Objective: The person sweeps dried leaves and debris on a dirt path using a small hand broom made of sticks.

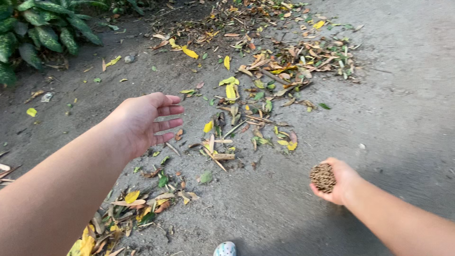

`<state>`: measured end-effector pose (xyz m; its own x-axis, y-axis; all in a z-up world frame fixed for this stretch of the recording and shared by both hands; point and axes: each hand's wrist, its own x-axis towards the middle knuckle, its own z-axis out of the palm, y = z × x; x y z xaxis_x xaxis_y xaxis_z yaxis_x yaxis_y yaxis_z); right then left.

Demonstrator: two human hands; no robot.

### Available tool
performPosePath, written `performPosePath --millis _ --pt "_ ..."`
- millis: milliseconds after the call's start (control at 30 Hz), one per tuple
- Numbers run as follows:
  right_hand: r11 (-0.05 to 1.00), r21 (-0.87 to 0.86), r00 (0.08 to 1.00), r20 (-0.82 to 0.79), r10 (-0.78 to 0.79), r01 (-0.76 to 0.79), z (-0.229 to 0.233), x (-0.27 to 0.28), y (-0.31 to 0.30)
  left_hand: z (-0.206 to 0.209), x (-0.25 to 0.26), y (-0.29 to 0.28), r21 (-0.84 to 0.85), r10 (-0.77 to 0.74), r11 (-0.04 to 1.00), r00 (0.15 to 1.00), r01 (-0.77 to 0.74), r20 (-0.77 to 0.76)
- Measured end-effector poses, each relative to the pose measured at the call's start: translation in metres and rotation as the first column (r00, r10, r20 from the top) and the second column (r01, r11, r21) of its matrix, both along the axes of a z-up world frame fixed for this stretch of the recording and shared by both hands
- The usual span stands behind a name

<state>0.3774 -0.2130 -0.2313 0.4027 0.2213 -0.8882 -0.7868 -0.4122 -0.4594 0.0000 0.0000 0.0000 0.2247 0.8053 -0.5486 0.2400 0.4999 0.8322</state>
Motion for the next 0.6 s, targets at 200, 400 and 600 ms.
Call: performPosePath --millis 200,400,600 --pt "0.944 0.163 0.934 -0.174 0.312 -0.285 0.013 -0.111 0.077 0.005 -0.016 0.021 -0.007 0.044 0.999 0.999 -0.044 -0.030" --pt "0.900 0.366 0.891 -0.287 0.351 -0.237 0.048 -0.145 0.129 0.015 -0.021 0.047 0.064 0.052 0.997 0.998 -0.049 -0.047" --pt "0.848 0.467 0.877 -0.260 0.403 -0.251 0.076 -0.113 0.145 0.012 0.007 0.061 0.032 0.020 0.999 1.000 -0.020 -0.003"
